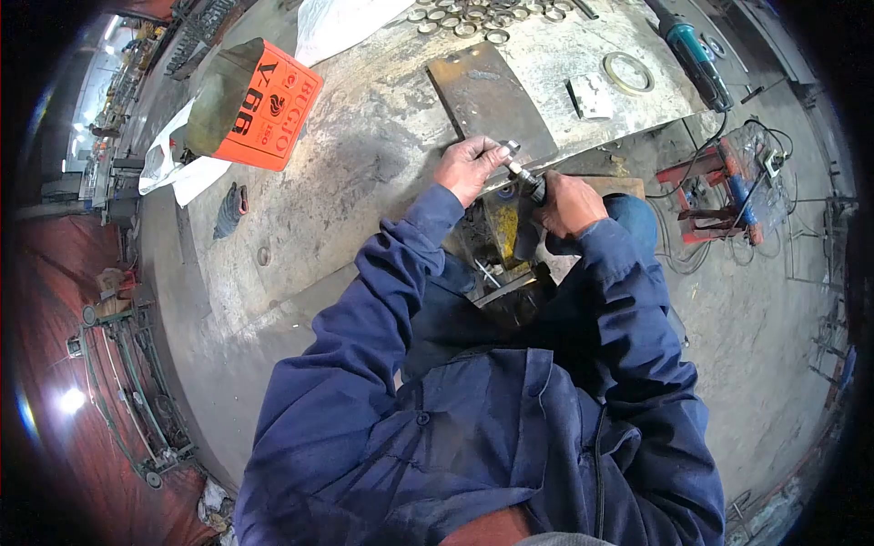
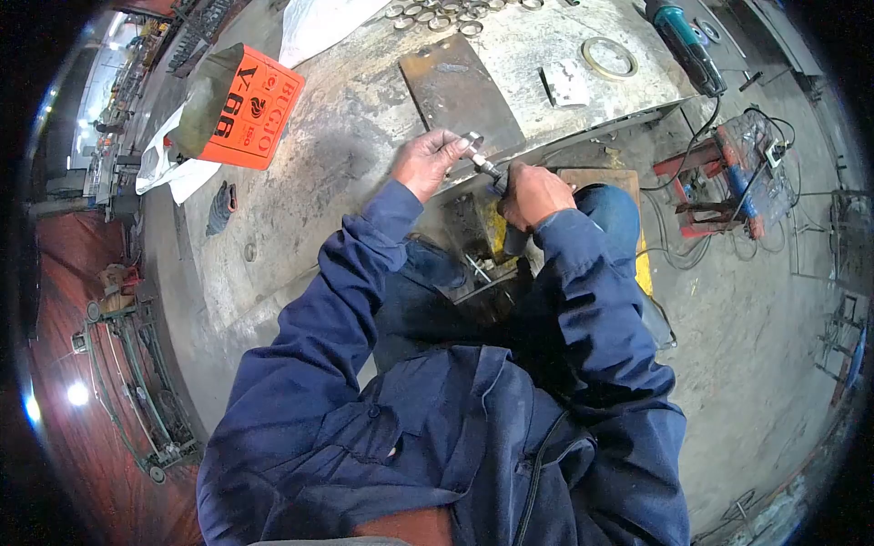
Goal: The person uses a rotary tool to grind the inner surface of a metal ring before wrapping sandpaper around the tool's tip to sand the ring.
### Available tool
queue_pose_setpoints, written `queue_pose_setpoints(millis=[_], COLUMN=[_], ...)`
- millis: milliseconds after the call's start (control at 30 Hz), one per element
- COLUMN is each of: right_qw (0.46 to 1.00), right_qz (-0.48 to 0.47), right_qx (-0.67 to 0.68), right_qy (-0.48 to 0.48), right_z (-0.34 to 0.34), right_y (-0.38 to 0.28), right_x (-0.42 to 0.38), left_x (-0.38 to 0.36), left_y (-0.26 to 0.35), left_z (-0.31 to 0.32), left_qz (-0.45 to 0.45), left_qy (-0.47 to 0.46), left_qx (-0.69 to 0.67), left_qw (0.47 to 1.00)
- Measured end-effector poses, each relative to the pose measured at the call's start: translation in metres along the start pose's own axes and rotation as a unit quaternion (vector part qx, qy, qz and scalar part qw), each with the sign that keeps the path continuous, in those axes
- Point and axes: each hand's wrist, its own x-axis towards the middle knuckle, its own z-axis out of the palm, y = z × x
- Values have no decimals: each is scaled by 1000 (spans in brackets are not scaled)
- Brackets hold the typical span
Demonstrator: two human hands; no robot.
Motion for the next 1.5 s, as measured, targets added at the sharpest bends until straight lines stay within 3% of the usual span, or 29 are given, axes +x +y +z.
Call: queue_pose_setpoints(millis=[300,367,500,633,767,967,1033,1100,1267,1333,1367,1433,1500], right_qw=[999,1000,999,1000,999,999,1000,999,999,1000,999,999,999], right_qz=[15,10,-29,13,29,-29,-18,12,-14,-7,1,-25,2], right_qx=[8,6,24,14,5,1,11,39,15,18,23,29,30], right_qy=[42,25,-1,16,36,18,-6,-11,33,-1,-34,5,12], right_z=[-3,-1,-1,-5,-9,7,1,-7,3,2,0,-6,-9], right_y=[5,5,5,6,5,14,9,5,8,8,8,7,5], right_x=[3,1,0,3,2,6,5,4,1,3,4,4,4], left_x=[1,4,1,2,3,4,3,3,2,2,2,0,4], left_y=[-4,-14,-15,-16,-17,-19,-16,-12,-19,-19,-18,-10,-22], left_z=[-3,-1,-4,0,-5,-5,-5,-9,-4,-5,-7,-9,-8], left_qz=[-48,19,-18,24,0,15,32,-9,3,33,37,6,25], left_qy=[-18,-11,-13,-15,-17,-27,-22,-21,-19,-23,-21,-8,-4], left_qx=[11,-39,-34,-61,-7,-62,-49,14,-49,-66,-65,40,22], left_qw=[999,999,999,998,1000,998,998,1000,999,997,997,999,999])
